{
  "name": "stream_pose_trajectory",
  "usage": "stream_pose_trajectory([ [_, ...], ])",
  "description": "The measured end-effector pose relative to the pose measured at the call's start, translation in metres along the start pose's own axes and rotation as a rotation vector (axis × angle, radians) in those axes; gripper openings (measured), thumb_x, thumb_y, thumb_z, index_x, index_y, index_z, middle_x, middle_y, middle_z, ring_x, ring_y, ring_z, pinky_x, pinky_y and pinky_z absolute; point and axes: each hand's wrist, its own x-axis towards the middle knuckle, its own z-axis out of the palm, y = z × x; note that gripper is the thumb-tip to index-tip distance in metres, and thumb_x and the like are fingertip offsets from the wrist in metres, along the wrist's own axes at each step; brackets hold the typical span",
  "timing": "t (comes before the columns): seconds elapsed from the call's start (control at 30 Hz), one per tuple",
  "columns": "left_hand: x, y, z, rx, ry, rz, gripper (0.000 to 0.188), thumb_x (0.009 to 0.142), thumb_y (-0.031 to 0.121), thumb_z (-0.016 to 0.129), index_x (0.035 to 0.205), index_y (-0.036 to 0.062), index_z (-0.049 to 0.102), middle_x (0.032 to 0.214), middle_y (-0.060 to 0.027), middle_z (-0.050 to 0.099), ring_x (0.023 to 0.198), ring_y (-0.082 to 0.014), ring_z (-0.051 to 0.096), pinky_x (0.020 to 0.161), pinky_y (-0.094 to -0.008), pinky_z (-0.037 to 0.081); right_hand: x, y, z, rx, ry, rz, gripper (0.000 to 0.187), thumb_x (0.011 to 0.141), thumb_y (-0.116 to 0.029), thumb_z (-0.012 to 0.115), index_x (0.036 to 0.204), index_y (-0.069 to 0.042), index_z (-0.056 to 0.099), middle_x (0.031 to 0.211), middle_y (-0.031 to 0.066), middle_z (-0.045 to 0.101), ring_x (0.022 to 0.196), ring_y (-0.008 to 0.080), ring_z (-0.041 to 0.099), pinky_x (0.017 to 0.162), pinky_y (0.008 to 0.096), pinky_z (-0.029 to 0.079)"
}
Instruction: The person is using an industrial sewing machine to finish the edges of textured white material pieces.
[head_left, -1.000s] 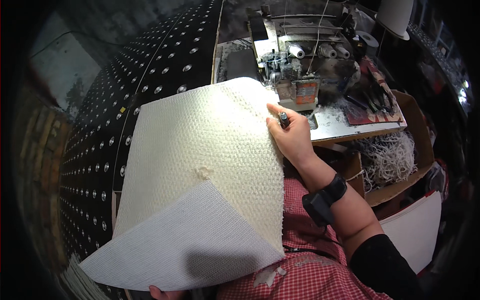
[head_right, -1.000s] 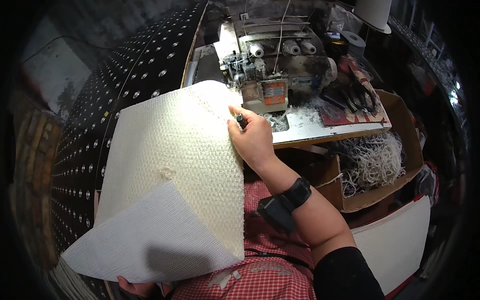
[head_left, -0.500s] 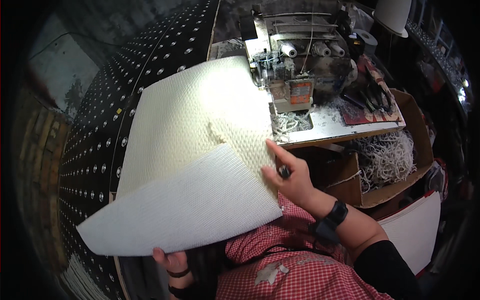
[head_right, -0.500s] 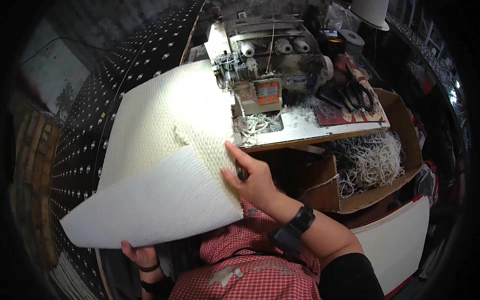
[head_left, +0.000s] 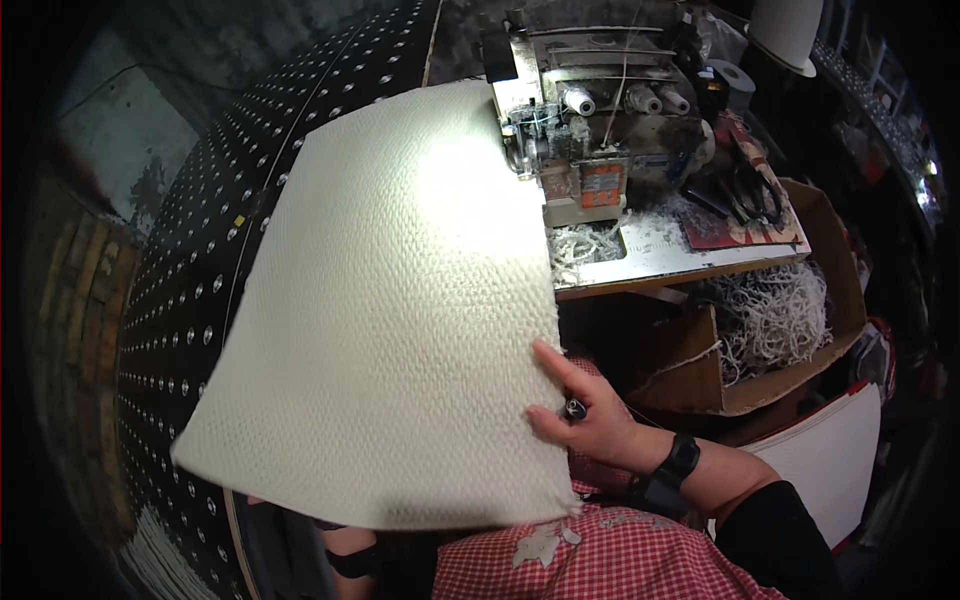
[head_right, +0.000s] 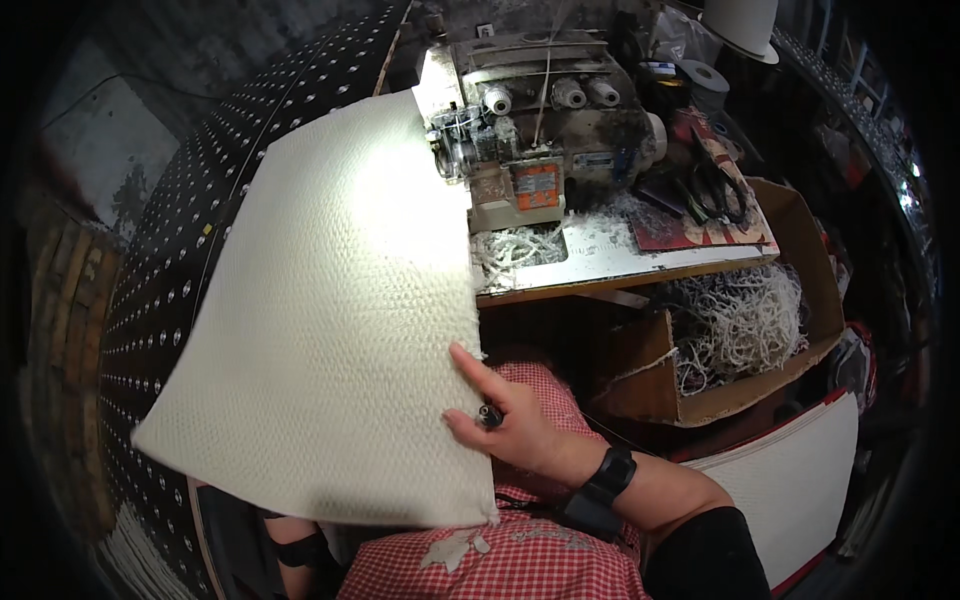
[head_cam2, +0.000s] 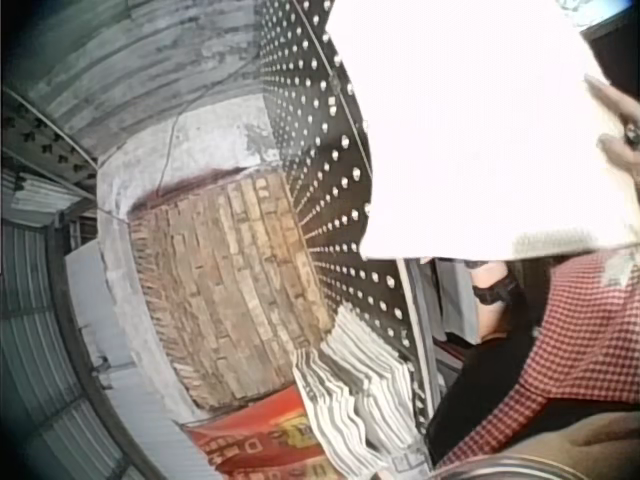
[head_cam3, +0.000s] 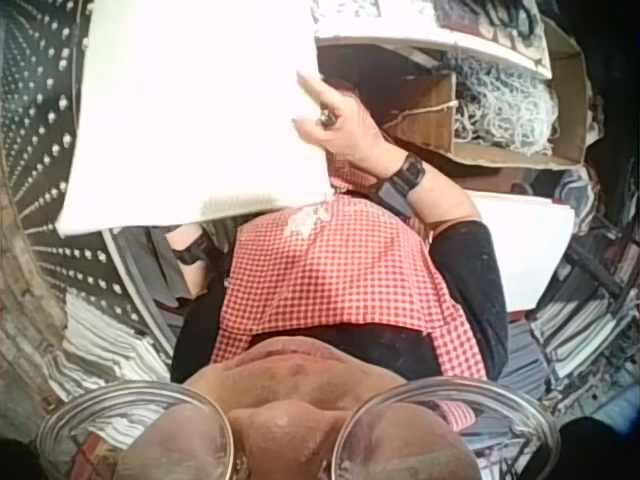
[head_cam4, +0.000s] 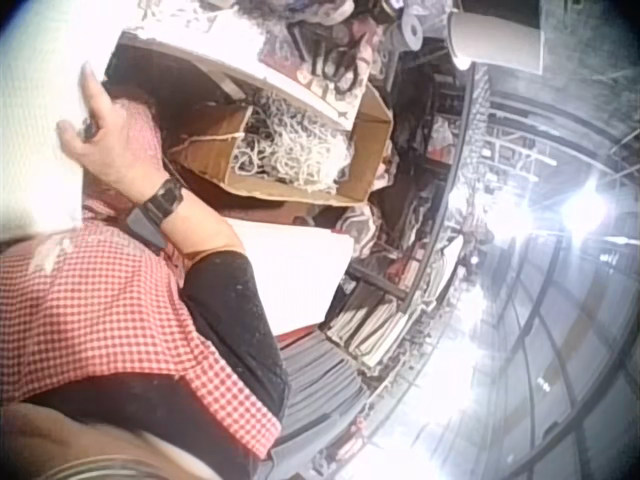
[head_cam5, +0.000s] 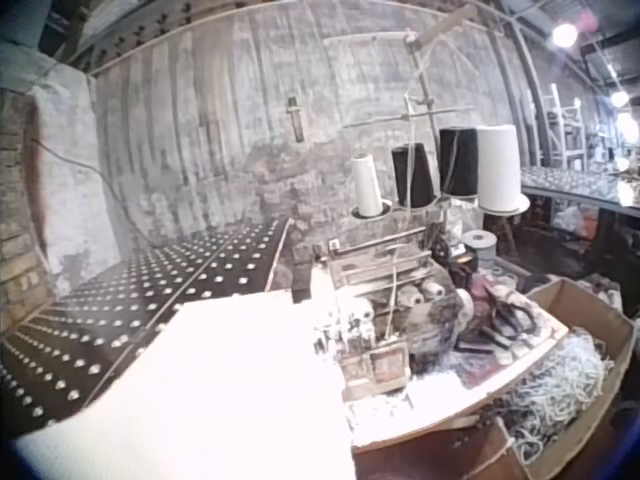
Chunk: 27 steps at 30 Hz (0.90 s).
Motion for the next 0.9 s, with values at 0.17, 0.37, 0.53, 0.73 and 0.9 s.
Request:
stream_pose_trajectory([
  [0.17, 0.030, -0.006, 0.047, 0.506, 0.250, 0.091, 0.069, 0.083, 0.054, 0.044, 0.135, 0.0117, 0.027, 0.138, -0.0100, 0.028, 0.125, -0.0278, 0.029, 0.101, -0.0429, 0.028, -0.005, 0.010, 0.009, -0.026, 0.040, -0.076, 0.064, 0.077, -0.009, 0.064, 0.131, 0.002, 0.032, 0.116, 0.0205, 0.053, 0.105, 0.0197, 0.054, 0.087, 0.0259, 0.041],
  [0.37, 0.086, -0.015, 0.064, 0.480, 0.412, -0.151, 0.048, 0.089, 0.032, 0.046, 0.126, 0.0009, 0.039, 0.120, -0.0122, 0.051, 0.106, -0.0248, 0.052, 0.093, -0.0360, 0.040, -0.007, 0.001, 0.005, -0.045, 0.107, -0.051, 0.057, 0.075, -0.007, 0.065, 0.126, 0.000, 0.041, 0.103, 0.0180, 0.060, 0.090, 0.0179, 0.061, 0.076, 0.0240, 0.046],
  [0.53, 0.130, -0.013, 0.046, 0.631, 0.441, -0.185, 0.043, 0.088, 0.022, 0.051, 0.120, -0.0054, 0.042, 0.115, -0.0149, 0.053, 0.103, -0.0234, 0.054, 0.088, -0.0350, 0.044, -0.002, 0.002, 0.004, -0.124, 0.186, -0.152, 0.044, 0.075, -0.004, 0.064, 0.118, -0.001, 0.051, 0.093, 0.0159, 0.063, 0.079, 0.0172, 0.063, 0.070, 0.0240, 0.048],
  [0.73, 0.180, -0.018, 0.032, 0.695, 0.391, -0.186, 0.045, 0.082, 0.005, 0.055, 0.120, -0.0086, 0.037, 0.113, -0.0173, 0.051, 0.100, -0.0277, 0.054, 0.086, -0.0363, 0.046, 0.006, 0.001, -0.002, -0.073, 0.260, -0.095, 0.033, 0.079, 0.001, 0.057, 0.111, -0.003, 0.057, 0.085, 0.0134, 0.064, 0.073, 0.0157, 0.063, 0.064, 0.0244, 0.048],
  [0.9, 0.222, -0.021, 0.008, 0.688, 0.379, -0.226, 0.046, 0.080, 0.001, 0.055, 0.121, -0.0076, 0.036, 0.113, -0.0181, 0.050, 0.100, -0.0293, 0.054, 0.084, -0.0397, 0.047, 0.010, 0.002, -0.003, -0.015, 0.297, -0.087, 0.030, 0.082, 0.002, 0.053, 0.111, -0.003, 0.057, 0.079, 0.0102, 0.063, 0.069, 0.0134, 0.060, 0.064, 0.0235, 0.048],
])
